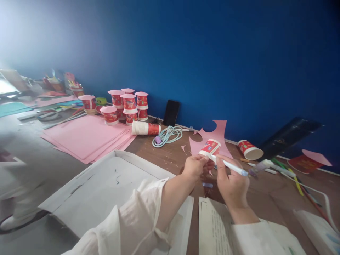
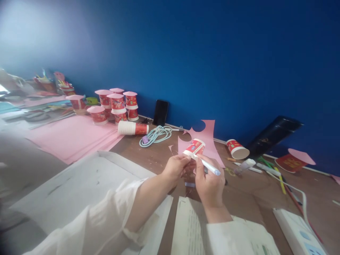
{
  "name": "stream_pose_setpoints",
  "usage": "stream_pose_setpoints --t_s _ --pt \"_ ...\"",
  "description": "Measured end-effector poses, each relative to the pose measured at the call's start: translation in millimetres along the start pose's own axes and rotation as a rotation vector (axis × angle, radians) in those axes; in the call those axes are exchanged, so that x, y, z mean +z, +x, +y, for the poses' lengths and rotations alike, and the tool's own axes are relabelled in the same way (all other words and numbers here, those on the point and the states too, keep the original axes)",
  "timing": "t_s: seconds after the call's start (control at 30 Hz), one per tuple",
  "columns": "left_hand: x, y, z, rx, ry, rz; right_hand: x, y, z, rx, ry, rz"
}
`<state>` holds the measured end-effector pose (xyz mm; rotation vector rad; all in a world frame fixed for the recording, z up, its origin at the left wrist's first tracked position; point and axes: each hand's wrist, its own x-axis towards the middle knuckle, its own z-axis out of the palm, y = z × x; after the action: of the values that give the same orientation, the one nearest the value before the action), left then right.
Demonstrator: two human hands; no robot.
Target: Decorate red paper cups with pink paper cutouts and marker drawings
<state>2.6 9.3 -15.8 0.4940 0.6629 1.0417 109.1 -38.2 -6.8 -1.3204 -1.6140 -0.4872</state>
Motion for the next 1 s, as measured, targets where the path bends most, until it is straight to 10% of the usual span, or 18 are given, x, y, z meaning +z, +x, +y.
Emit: stream_pose_setpoints --t_s 1.0 --pt "3.1 -9.8 6.3 -0.025 -0.007 -0.015 -0.8 -1.3 4.4 0.028 -0.095 0.047"
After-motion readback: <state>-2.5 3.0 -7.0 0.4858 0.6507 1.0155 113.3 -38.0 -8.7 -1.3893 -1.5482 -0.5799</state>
